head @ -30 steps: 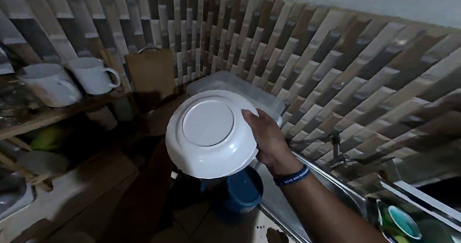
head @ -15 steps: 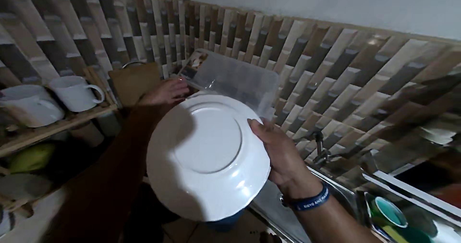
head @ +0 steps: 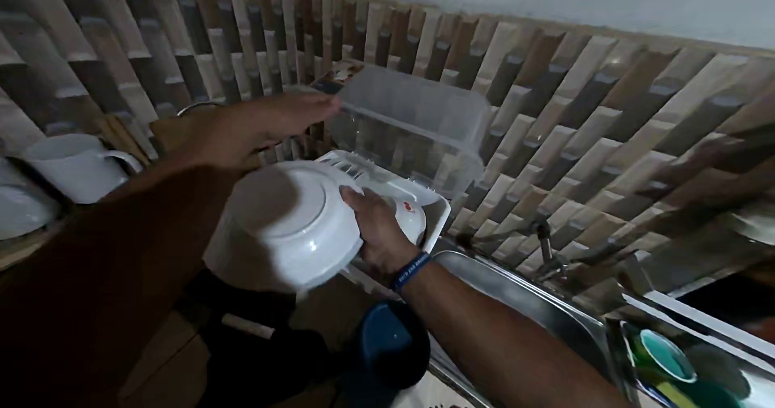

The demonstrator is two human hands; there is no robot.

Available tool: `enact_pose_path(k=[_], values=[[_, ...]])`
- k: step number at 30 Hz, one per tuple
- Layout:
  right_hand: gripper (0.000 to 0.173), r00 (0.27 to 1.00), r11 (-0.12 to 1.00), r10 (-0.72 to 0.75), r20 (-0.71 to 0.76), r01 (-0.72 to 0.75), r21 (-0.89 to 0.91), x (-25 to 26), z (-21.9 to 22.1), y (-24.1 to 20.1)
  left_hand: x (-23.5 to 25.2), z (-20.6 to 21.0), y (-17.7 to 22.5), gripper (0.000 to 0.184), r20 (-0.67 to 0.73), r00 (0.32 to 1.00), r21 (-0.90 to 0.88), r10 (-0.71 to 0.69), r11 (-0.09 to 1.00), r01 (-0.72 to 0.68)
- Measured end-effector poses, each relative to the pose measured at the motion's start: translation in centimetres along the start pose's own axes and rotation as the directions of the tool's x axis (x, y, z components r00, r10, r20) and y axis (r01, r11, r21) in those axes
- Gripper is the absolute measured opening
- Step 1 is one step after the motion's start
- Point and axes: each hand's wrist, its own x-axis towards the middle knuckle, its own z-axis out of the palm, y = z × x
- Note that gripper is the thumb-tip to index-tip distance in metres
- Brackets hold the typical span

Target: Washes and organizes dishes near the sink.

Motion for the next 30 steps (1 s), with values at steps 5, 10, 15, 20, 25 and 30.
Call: enact_pose_path(k=[5,10,15,20,25,30], values=[[0.046,0.997,0.991,-0.065,-0.035,0.061,-0.121,7.2,1.5,-1.8,0.0,1.0,3.8,0.061,-0.034,0.999,0.089,-0.02,0.996,0.023],[0.045,0.983,0.973,-0.14,-0.116,0.114,-0.202,14.0,2.1,-4.1,1.7,0.6,3.0,0.062,-0.047,0.998,0.333,0.034,0.943,-0.016],[0.034,0.968,0.919,-0.163,-0.193,0.077,-0.388,15.8,1.5,-5.0,1.5,0.1,-0.4,0.056,-0.061,0.997,0.37,0.055,0.929,-0.029],[0.036,0.988,0.954,-0.091,-0.122,0.051,-0.295,14.7,0.1,-4.1,-1.4,1.1,-6.0,0.063,0.008,0.998,0.361,-0.057,0.931,0.05],[0.038,0.991,0.929,-0.078,-0.11,0.032,-0.37,15.3,0.6,-4.4,-1.5,8.6,-13.1,0.082,-0.18,0.957,0.4,0.228,0.906,-0.14],[0.038,0.99,0.921,-0.064,-0.122,0.012,-0.389,16.9,1.0,-2.6,-0.4,12.2,-14.4,0.048,-0.453,0.876,0.516,0.165,0.85,0.107]])
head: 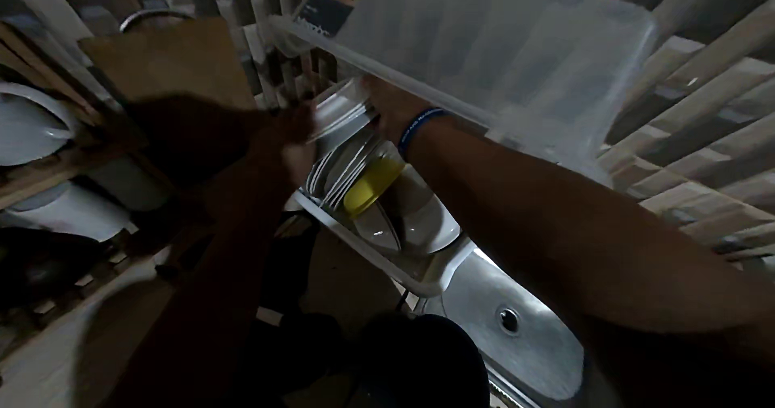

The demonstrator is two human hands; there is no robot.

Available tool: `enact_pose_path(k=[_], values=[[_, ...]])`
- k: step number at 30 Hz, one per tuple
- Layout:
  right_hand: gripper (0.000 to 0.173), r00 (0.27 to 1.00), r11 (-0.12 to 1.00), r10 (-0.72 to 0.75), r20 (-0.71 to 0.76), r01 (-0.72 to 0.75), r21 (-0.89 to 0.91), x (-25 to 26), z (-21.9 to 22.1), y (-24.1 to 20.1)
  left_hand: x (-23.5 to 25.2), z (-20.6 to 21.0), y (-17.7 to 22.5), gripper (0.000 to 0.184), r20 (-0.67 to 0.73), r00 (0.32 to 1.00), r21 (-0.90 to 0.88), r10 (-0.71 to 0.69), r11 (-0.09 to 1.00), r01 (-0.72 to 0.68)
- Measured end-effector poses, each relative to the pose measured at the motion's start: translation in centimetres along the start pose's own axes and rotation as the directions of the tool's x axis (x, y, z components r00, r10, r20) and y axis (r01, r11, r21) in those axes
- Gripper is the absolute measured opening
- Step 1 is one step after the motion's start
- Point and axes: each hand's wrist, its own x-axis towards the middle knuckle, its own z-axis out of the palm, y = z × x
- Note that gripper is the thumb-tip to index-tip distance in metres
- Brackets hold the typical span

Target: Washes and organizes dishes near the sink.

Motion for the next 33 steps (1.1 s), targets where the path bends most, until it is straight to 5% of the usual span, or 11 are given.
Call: enact_pose_path(k=[3,8,15,19,23,30,33], values=[[0.035,0.999,0.998,-0.037,0.011,0.037,-0.042,0.5,0.7,0.8,-1.1,1.1,-0.1,0.047,-0.064,0.997,0.043,-0.046,0.998,0.049],[0.036,0.998,0.986,0.011,0.061,0.0,-0.169,1.5,0.7,0.8,-0.8,1.7,0.5,0.049,0.038,0.98,0.085,-0.198,0.977,0.194],[0.043,0.986,0.963,0.154,0.06,-0.137,-0.231,1.9,0.4,-0.1,-1.1,0.2,-0.3,0.044,-0.083,0.994,0.129,-0.065,0.989,0.075],[0.054,0.974,0.954,0.199,0.105,-0.168,-0.249,2.2,0.5,-0.3,-1.4,-4.2,1.2,0.047,0.119,0.947,0.162,-0.299,0.947,0.279],[0.055,0.969,0.919,0.217,0.119,-0.161,-0.361,2.9,0.7,-0.3,-3.2,-5.4,1.1,0.042,0.032,0.934,0.154,-0.357,0.925,0.348],[0.056,0.951,0.78,0.122,0.283,0.084,-0.62,1.1,0.5,0.2,-5.9,-8.9,1.8,0.045,0.058,0.869,0.101,-0.492,0.869,0.485],[0.046,0.911,0.731,-0.067,0.407,0.322,-0.602,0.4,-0.7,0.4,-7.9,-11.2,2.7,0.044,0.034,0.86,0.058,-0.51,0.86,0.508]])
